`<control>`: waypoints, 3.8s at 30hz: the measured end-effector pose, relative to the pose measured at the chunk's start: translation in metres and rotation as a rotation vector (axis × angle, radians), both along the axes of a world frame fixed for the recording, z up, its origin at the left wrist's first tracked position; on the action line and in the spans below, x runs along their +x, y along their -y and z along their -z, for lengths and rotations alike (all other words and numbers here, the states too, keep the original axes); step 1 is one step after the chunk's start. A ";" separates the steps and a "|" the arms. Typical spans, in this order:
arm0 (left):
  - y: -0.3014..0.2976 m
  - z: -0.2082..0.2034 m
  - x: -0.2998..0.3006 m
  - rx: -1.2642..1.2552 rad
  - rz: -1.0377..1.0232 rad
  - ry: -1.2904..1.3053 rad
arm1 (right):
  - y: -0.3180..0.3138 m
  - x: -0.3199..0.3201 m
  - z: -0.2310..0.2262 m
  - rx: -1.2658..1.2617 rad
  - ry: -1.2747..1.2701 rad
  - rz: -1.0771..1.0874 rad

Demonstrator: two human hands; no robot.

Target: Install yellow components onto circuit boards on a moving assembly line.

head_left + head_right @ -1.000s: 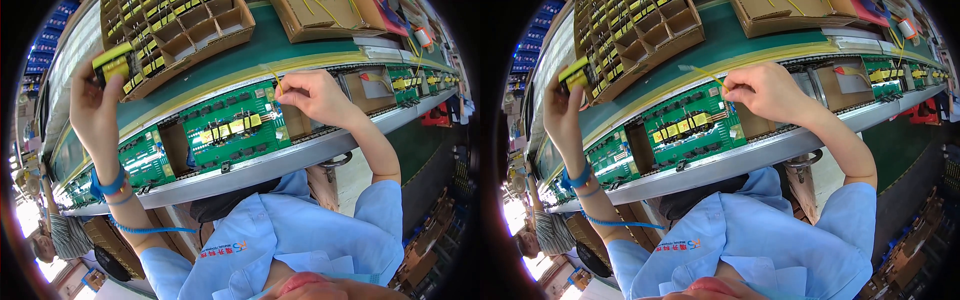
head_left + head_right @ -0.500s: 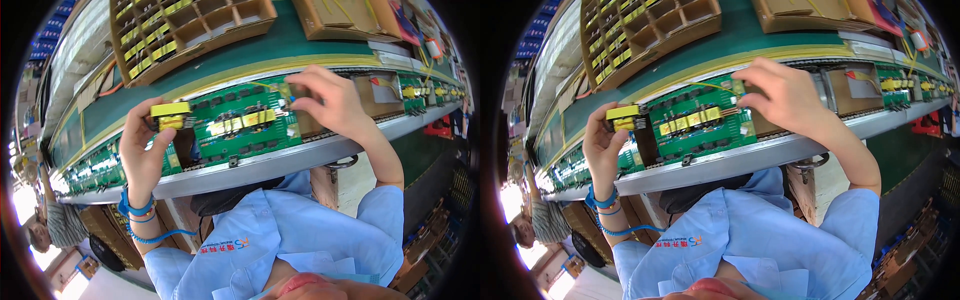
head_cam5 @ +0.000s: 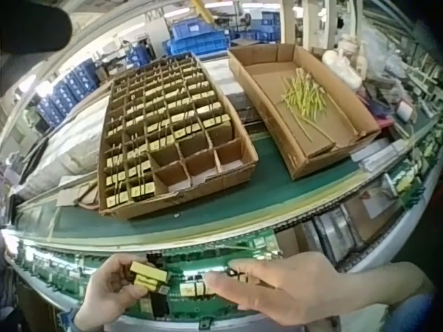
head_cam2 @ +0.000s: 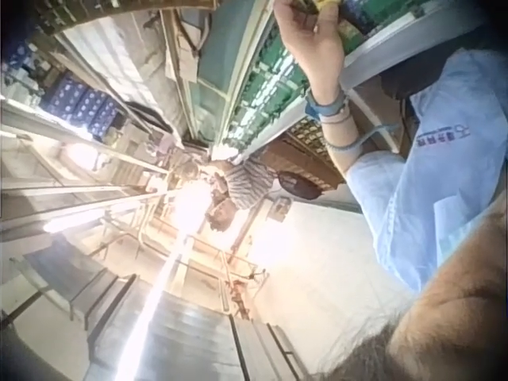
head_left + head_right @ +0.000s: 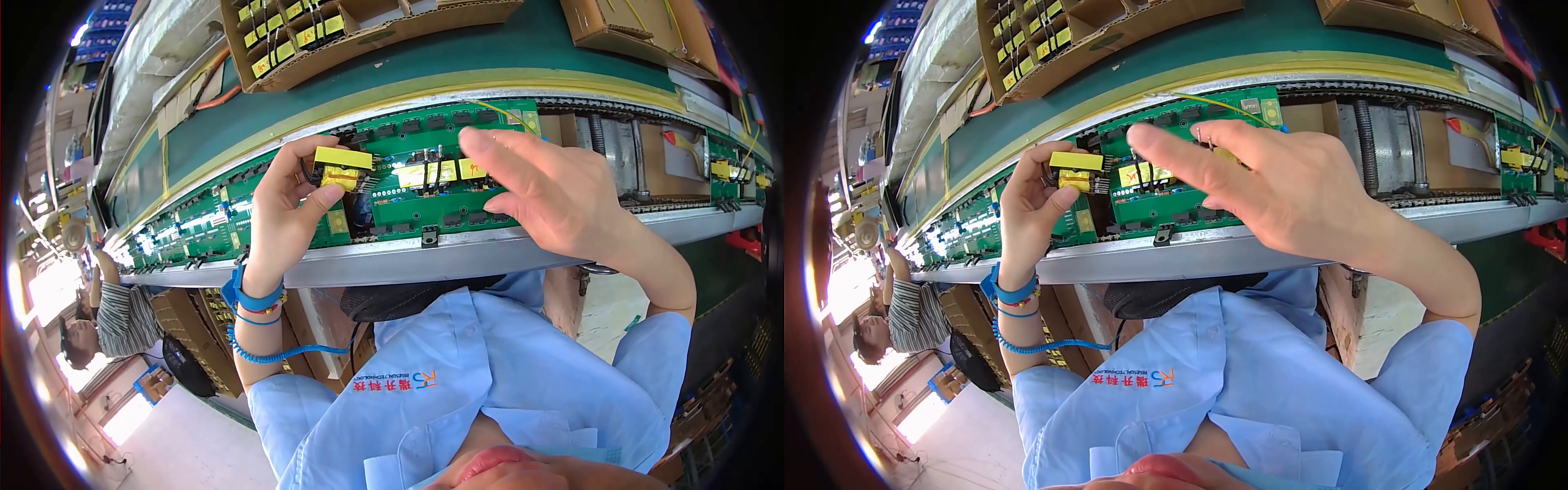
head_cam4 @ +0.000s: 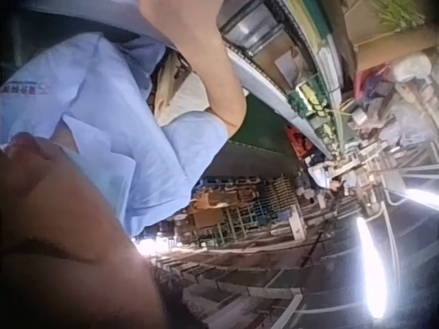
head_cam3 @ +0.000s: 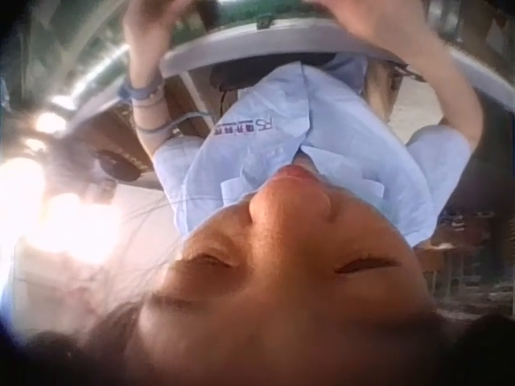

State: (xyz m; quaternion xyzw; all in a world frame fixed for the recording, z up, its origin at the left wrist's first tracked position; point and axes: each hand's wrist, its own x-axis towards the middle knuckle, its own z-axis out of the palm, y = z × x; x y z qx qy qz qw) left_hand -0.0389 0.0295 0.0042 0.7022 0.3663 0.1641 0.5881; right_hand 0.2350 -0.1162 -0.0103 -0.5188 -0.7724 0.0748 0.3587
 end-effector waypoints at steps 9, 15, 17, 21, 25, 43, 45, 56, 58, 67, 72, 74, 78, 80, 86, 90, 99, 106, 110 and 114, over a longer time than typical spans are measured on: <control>0.005 -0.007 0.006 0.149 0.030 -0.101 | -0.003 -0.001 -0.001 0.086 0.106 -0.013; 0.008 -0.011 0.011 0.243 0.047 -0.156 | -0.003 -0.002 0.000 0.107 0.125 0.011; 0.011 -0.018 0.014 0.565 0.238 -0.284 | -0.003 -0.002 0.001 0.132 0.146 0.016; 0.020 -0.021 0.026 0.795 0.321 -0.353 | -0.003 -0.001 -0.003 0.088 0.184 0.022; 0.026 -0.026 0.035 0.865 0.345 -0.443 | 0.001 -0.003 0.000 0.061 0.227 0.060; 0.032 -0.012 0.039 0.987 0.345 -0.375 | 0.003 -0.003 0.004 0.122 0.276 0.103; 0.032 -0.011 0.045 0.962 0.356 -0.354 | 0.009 0.001 -0.008 0.082 0.295 0.111; 0.060 -0.006 0.123 0.974 0.491 -0.236 | 0.082 -0.028 -0.032 0.054 0.297 0.099; 0.065 -0.003 0.144 0.947 0.520 -0.231 | 0.083 -0.038 -0.021 -0.066 0.413 0.041; 0.099 -0.007 0.191 1.012 0.549 0.032 | 0.108 -0.005 -0.009 -0.373 0.755 0.481; 0.068 -0.018 0.103 1.103 0.409 0.163 | 0.119 0.019 -0.020 -0.468 0.811 0.592; 0.046 -0.020 0.057 1.120 0.268 -0.017 | 0.128 0.032 -0.017 -0.488 0.823 0.625; 0.025 -0.012 -0.030 1.146 0.046 -0.407 | 0.145 0.050 -0.019 -0.539 0.861 0.698; 0.027 -0.008 -0.057 1.167 0.017 -0.544 | 0.146 0.055 -0.019 -0.546 0.867 0.719; 0.038 0.002 -0.073 1.100 0.024 -0.517 | 0.139 0.066 -0.024 -0.593 0.812 0.742; 0.043 -0.005 -0.040 1.022 0.155 -0.392 | 0.140 0.076 -0.023 -0.561 0.802 0.764; -0.034 -0.034 0.069 1.442 0.086 -0.099 | -0.009 0.076 -0.061 -0.009 0.488 0.675; -0.141 -0.030 0.152 1.473 -0.174 -0.477 | -0.167 0.083 -0.051 0.041 0.463 0.743; -0.146 -0.031 0.162 1.444 -0.129 -0.400 | -0.166 0.071 -0.049 0.436 0.105 0.406; -0.138 -0.040 0.146 1.340 0.033 0.200 | -0.183 0.063 -0.051 0.041 0.237 0.712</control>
